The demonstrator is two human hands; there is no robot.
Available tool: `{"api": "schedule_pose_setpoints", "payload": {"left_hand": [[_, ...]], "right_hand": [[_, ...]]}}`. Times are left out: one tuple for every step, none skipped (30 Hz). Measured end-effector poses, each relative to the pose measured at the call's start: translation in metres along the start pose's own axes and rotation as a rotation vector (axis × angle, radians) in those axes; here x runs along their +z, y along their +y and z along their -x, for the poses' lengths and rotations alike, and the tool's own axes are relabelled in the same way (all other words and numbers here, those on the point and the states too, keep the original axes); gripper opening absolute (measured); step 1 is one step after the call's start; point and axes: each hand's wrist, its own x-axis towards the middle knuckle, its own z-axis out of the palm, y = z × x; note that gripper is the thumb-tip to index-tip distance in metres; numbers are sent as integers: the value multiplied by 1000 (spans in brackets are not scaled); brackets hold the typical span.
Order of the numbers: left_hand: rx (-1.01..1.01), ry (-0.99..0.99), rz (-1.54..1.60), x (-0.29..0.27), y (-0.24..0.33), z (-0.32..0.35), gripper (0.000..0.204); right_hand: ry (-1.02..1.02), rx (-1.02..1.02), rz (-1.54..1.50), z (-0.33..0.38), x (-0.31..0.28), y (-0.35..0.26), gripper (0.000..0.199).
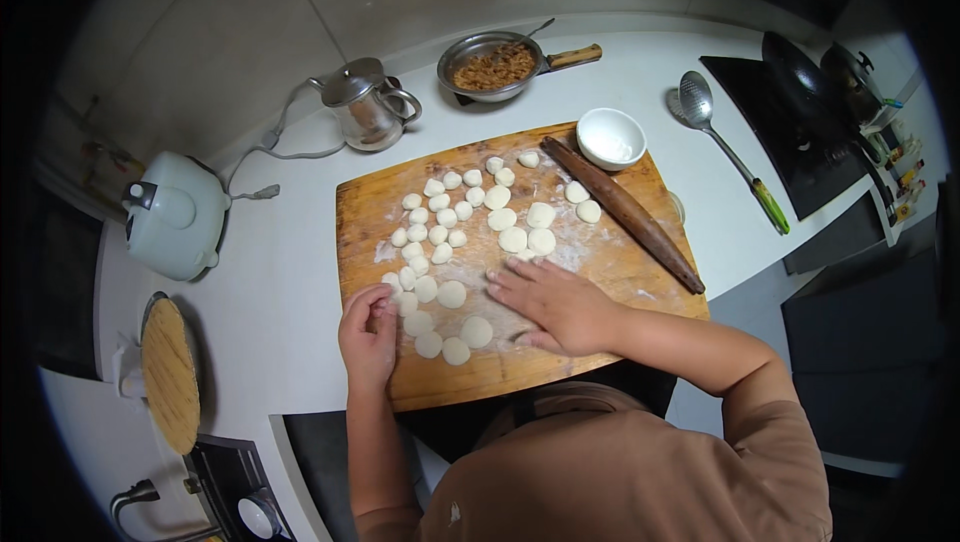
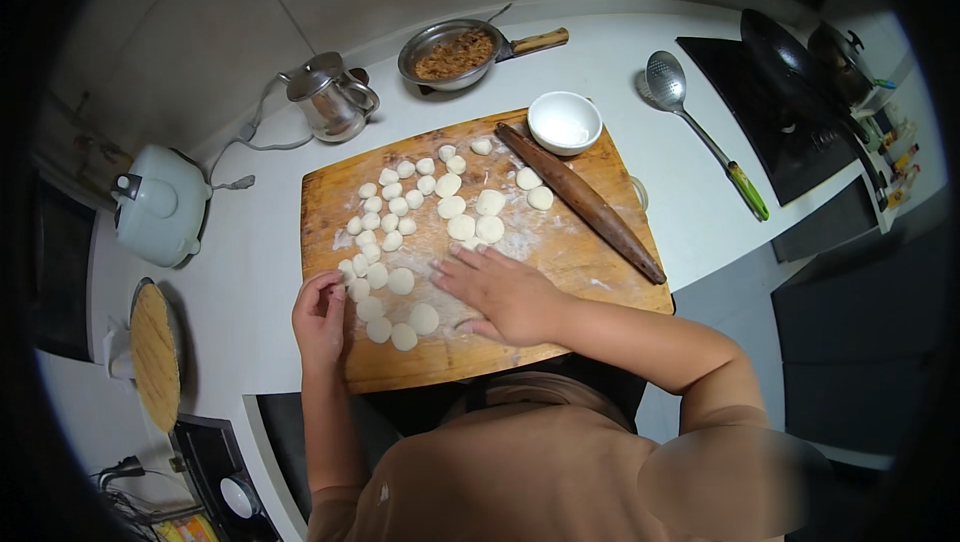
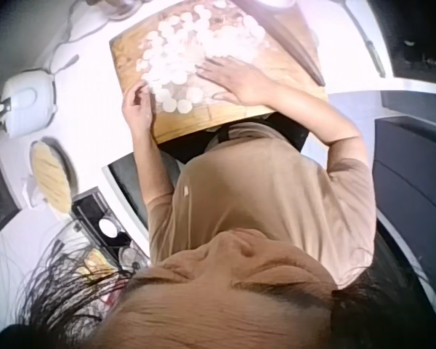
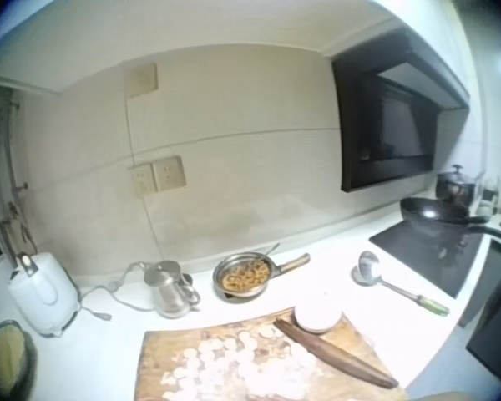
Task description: The person flattens small dough balls into round discs on a floured wooden board using a rolling pin. They repeatedly pick up dough pieces, roll them, and occasionally sprinkle flour from a small bowl to prevent sticking. The flattened discs are arranged on the board as the task progresses.
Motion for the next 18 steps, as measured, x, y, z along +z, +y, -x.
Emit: {"api": "schedule_pose_setpoints", "payload": {"left_hand": [[-4,8,3,0,-3,-1,17],[-4,19,17,3,-5,-2,16],[-1,28,30,5,-5,-4,16],[6,39,55,9,-4,-5,16],[14,42,62,11,-4,-6,15],[22,46,65,12,-3,-6,15],[32,40,50,12,-3,-6,15],[26,35,45,11,-3,-5,15],[20,29,42,10,-4,-4,14],[0,23,49,9,-5,-3,14],[-11,20,55,8,-6,-2,14],[-19,17,61,8,-6,-2,14],[-17,18,66,8,-7,-2,15],[-22,18,75,9,-8,-1,15],[-25,21,83,9,-8,-1,15],[-36,23,95,10,-7,-1,15],[-31,22,83,10,-7,0,16],[-24,21,73,10,-7,0,16]], "right_hand": [[-16,-15,-24,1,1,-5,71],[-31,-31,-47,2,2,-8,71],[-24,-34,-44,0,4,-9,71],[-18,-38,-40,-3,6,-9,72],[-11,-42,-36,-5,8,-9,72],[-11,-43,-25,-7,10,-8,72],[-11,-44,-13,-9,11,-7,72],[-11,-46,-1,-11,11,-6,72],[-18,-44,-1,-12,11,-6,73],[-25,-42,-1,-13,9,-6,73],[-32,-40,-1,-13,9,-5,73],[-33,-38,15,-14,8,-4,74],[-33,-35,31,-15,7,-3,74],[-34,-33,47,-16,6,-2,75],[-37,-30,53,-16,6,-1,75],[-39,-28,59,-17,5,-1,76],[-42,-26,66,-17,5,-1,77],[-36,-26,65,-16,5,-1,76]]}}
